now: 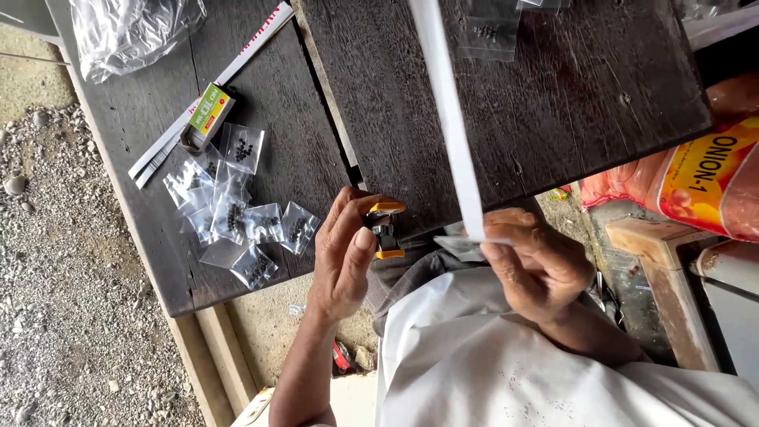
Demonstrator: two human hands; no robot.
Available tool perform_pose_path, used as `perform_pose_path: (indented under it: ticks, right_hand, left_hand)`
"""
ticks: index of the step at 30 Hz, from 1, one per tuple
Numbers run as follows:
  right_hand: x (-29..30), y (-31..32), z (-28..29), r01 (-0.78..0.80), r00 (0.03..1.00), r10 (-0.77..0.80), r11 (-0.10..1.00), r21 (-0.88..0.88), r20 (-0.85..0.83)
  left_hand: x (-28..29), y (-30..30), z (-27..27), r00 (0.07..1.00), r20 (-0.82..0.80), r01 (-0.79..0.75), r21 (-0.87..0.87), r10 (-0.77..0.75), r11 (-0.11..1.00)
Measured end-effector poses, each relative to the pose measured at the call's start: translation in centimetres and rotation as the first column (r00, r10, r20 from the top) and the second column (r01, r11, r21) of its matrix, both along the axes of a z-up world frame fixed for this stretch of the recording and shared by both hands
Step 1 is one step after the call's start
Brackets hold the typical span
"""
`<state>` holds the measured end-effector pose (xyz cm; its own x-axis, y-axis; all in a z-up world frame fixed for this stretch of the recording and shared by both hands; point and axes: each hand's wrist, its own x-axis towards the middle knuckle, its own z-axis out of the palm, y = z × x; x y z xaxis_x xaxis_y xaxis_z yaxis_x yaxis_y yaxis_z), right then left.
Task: The person is assembling a product display strip by stapling individual small plastic packets onto a long white plastic strip.
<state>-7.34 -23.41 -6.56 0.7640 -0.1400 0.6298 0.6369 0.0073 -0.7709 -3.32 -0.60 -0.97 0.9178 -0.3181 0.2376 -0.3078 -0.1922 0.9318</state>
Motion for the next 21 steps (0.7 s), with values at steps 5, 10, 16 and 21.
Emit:
perform_pose_path:
  ticks: [5,10,16,21]
  right_hand:
    - [0.0,-0.8,-0.7,-0.066,0.995,0.069,0.997,0.035,-0.067]
    - [-0.4,-1.3,-1.7,-0.045,0.985,0.059,0.995,0.092,-0.161]
    - [0.2,-0.7,-1.1,0.069,0.988,-0.071,0.997,-0.02,-0.133]
    - [0.7,-0.9,-1.5,0.047,0.996,-0.049,0.998,-0.036,-0.068]
  left_hand:
    - [0.0,0.2,1.2,0.995,-0.083,0.06,-0.032,-0.062,0.998]
    - [0.2,0.1,0.5,0.986,0.16,0.021,0.085,-0.034,0.996]
    - [-0.2,-0.3,1.1,0.941,0.338,-0.085,0.241,-0.002,0.967]
    - [-0.3,-0.5,1.4,0.948,0.311,-0.011,0.231,-0.063,0.973]
